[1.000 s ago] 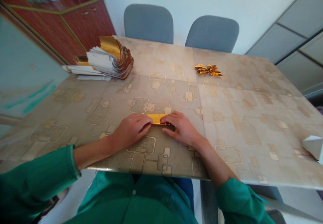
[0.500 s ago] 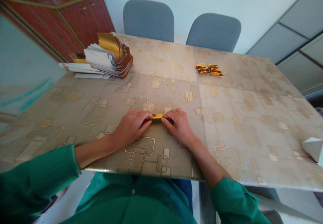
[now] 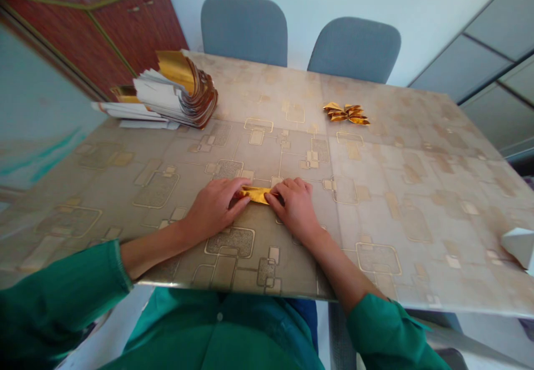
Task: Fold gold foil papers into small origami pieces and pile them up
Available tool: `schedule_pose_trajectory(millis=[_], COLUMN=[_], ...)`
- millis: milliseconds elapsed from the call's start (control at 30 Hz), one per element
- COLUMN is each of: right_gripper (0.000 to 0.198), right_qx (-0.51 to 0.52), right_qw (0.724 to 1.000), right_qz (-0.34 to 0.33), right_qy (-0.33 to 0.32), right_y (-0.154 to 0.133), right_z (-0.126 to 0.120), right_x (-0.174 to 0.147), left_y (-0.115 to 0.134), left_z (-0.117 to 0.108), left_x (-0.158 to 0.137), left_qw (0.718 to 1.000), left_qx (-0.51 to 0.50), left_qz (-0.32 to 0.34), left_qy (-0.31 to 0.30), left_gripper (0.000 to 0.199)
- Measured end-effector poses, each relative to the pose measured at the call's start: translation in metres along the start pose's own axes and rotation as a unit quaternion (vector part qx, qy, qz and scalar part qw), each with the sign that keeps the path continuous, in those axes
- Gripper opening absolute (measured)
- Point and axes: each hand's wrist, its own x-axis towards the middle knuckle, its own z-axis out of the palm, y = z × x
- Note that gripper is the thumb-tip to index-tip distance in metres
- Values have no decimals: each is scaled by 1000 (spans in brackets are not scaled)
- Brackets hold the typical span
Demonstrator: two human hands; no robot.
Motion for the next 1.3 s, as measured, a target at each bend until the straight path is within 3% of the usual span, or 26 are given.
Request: schedule_pose_trajectory(millis=[367,700,933,1033,1167,1300], right_gripper=[21,23,25,26,26,24], right_qx=[-119,-136,-160,-170,-178,-187], right_qw=[993,990,986,984,982,979], right_qz=[-18,-40,-51,-54,-61,-65], right_qy=[-3,17,17,19,31,37], right_y=[-5,-3,-4,-5,-4,-4], right_z=[2,6,6,7,8,9], right_x=[8,8,8,8,8,7], left_y=[-2,-4,-2,3,11,13], left_z=[-2,3,-3,-5,0,7], left_x=[1,0,-4,-11,-24,-32], left_qw=[998,996,994,988,979,977], left_qx=[61,76,98,118,115,113], left_qz=[-8,39,55,95,170,171], left_qy=[1,12,2,11,-9,-58], left_gripper=[23,14,21,24,47,64])
